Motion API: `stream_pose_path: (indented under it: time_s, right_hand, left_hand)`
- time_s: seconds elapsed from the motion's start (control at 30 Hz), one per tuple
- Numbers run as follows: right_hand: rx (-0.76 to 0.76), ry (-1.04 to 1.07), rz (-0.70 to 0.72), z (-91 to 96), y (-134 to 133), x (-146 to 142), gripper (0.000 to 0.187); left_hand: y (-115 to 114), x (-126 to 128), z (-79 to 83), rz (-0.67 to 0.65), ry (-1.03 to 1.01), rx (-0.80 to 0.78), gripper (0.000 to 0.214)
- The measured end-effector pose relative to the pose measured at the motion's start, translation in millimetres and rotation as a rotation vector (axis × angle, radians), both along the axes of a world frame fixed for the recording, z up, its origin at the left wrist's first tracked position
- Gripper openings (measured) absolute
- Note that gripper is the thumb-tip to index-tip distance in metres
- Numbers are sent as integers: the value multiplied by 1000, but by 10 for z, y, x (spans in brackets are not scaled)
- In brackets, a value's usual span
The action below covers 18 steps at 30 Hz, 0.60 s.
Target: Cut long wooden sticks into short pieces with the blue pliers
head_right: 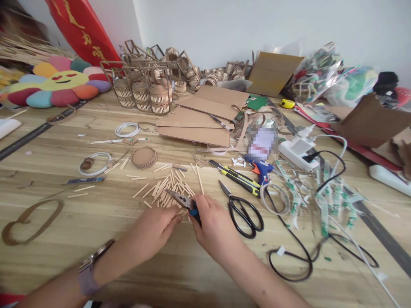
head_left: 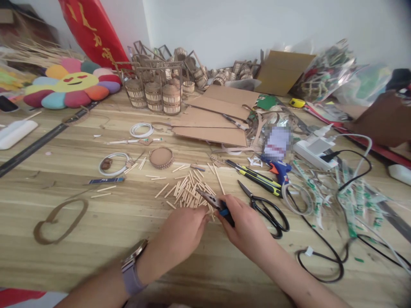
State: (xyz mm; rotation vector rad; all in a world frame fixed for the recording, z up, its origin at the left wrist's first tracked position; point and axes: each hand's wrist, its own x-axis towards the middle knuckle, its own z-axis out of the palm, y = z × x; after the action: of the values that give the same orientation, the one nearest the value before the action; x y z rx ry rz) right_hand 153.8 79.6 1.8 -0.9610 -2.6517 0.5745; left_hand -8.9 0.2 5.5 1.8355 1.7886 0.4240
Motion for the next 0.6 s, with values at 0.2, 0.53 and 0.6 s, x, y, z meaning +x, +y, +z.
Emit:
stream_pose_path:
  time_s: [0.2,0.53,0.6]
  right_hand:
    - [-14,-37,-35,-15,-70,-43,20]
    - [-303,111,89,181,173,88,2]
    - [-423,181,157,276,225,152,8]
  left_hand:
    - [-14,32,20,16,48,14,31]
    - [31,-190,83,-114,-491,-165,34]
    - [44,-264,94,-177,-758,-236,37]
